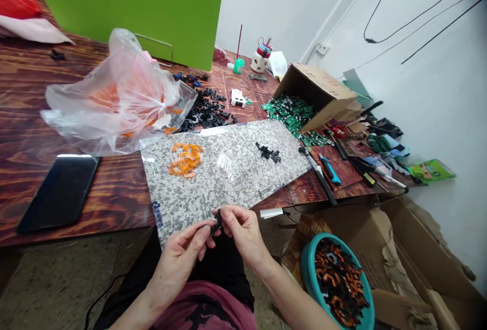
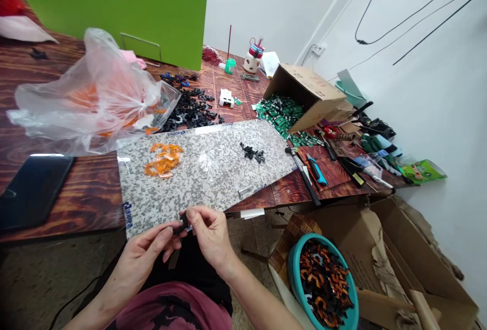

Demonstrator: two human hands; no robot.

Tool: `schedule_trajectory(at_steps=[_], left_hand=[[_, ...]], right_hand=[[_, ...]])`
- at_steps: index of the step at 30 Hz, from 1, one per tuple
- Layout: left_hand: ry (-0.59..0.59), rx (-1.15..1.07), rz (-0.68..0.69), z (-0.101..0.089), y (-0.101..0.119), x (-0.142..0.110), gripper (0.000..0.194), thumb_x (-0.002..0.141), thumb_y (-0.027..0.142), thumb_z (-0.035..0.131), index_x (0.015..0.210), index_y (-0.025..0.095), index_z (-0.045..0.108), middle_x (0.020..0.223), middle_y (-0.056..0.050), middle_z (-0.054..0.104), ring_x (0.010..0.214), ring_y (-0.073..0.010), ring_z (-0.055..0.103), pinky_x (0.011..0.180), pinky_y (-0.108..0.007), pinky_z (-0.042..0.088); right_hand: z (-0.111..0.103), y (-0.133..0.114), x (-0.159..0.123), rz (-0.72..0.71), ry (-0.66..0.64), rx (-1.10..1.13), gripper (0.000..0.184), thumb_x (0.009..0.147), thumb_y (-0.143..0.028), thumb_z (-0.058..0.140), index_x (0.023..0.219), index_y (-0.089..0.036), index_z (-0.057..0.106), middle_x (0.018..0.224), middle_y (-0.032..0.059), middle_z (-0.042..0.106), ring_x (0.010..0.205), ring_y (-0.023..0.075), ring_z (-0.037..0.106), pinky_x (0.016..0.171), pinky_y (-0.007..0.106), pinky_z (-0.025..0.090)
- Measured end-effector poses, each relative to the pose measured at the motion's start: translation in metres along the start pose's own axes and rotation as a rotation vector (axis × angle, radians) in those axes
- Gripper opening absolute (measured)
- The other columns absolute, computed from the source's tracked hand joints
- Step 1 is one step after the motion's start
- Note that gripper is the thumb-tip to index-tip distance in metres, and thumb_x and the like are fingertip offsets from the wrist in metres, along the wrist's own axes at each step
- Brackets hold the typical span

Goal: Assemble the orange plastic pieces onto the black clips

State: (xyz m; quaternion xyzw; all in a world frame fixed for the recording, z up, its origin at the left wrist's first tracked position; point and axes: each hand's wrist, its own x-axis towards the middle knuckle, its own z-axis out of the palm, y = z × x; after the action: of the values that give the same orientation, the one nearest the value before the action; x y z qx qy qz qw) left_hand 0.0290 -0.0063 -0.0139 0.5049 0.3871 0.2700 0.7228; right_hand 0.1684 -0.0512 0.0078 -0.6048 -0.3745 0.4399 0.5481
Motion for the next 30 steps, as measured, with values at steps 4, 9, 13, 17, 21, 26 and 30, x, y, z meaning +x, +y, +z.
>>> schedule_trajectory(at_steps=[4,9,13,17,21,26,30], left_hand=[[0.077,-0.034,-0.045,-0.006,0.002,-0.001,0.045,0.077,0.051,0.062,0.099,0.012,0.069,0.063,-0.002,0.066,0.050,-0.0096,0.048,0.048,-0.021,0.040],[0.055,-0.112,-0.071,-0.013,0.006,0.000,0.041,0.077,0.051,0.062,0.094,0.014,0.065,0.068,-0.004,0.070,0.053,-0.0120,0.057,0.045,-0.020,0.043],[0.078,-0.152,-0.093,-0.015,0.009,0.000,0.043,0.071,0.052,0.068,0.088,0.013,0.066,0.072,-0.006,0.072,0.056,-0.0131,0.060,0.043,-0.019,0.043],[0.157,-0.180,-0.129,-0.017,0.015,-0.001,0.046,0.064,0.052,0.074,0.086,0.012,0.070,0.067,-0.005,0.072,0.052,-0.0113,0.056,0.043,-0.018,0.043],[0.207,-0.212,-0.178,-0.018,0.023,-0.001,0.048,0.057,0.053,0.077,0.082,0.012,0.073,0.064,-0.005,0.071,0.049,-0.0105,0.054,0.042,-0.019,0.042],[0.185,-0.274,-0.191,-0.018,0.023,0.001,0.044,0.057,0.052,0.078,0.080,0.014,0.075,0.063,-0.003,0.072,0.047,-0.0077,0.052,0.043,-0.017,0.042],[0.141,-0.284,-0.188,-0.021,0.021,0.000,0.041,0.064,0.050,0.075,0.086,0.016,0.075,0.070,-0.004,0.074,0.054,-0.0083,0.057,0.052,-0.016,0.045]], right_hand=[[-0.020,0.000,0.020,-0.127,0.024,-0.317,0.033,0.087,-0.044,0.051,0.092,-0.018,0.072,0.075,0.0027,0.066,0.063,0.0130,0.056,0.055,0.023,0.042],[-0.073,0.003,0.073,-0.218,0.284,-0.728,0.030,0.088,-0.038,0.048,0.094,-0.017,0.068,0.088,0.0064,0.068,0.075,0.0175,0.060,0.070,0.029,0.046],[-0.090,0.006,0.100,-0.164,0.305,-0.894,0.022,0.083,-0.035,0.055,0.086,-0.018,0.068,0.087,0.0074,0.068,0.077,0.0196,0.059,0.074,0.031,0.042],[-0.082,0.005,0.106,-0.081,0.293,-1.021,0.020,0.083,-0.035,0.055,0.082,-0.020,0.068,0.084,0.0060,0.068,0.080,0.0203,0.058,0.070,0.029,0.039],[-0.073,0.001,0.108,-0.014,0.296,-1.089,0.019,0.083,-0.032,0.053,0.083,-0.019,0.066,0.085,0.0065,0.067,0.080,0.0210,0.059,0.068,0.028,0.038],[-0.071,0.001,0.109,-0.017,0.295,-1.085,0.017,0.084,-0.028,0.051,0.084,-0.019,0.065,0.085,0.0080,0.068,0.081,0.0216,0.060,0.070,0.029,0.039],[-0.077,0.004,0.107,-0.074,0.305,-1.005,0.018,0.084,-0.025,0.050,0.092,-0.016,0.064,0.082,0.0085,0.068,0.079,0.0217,0.062,0.072,0.030,0.041]])
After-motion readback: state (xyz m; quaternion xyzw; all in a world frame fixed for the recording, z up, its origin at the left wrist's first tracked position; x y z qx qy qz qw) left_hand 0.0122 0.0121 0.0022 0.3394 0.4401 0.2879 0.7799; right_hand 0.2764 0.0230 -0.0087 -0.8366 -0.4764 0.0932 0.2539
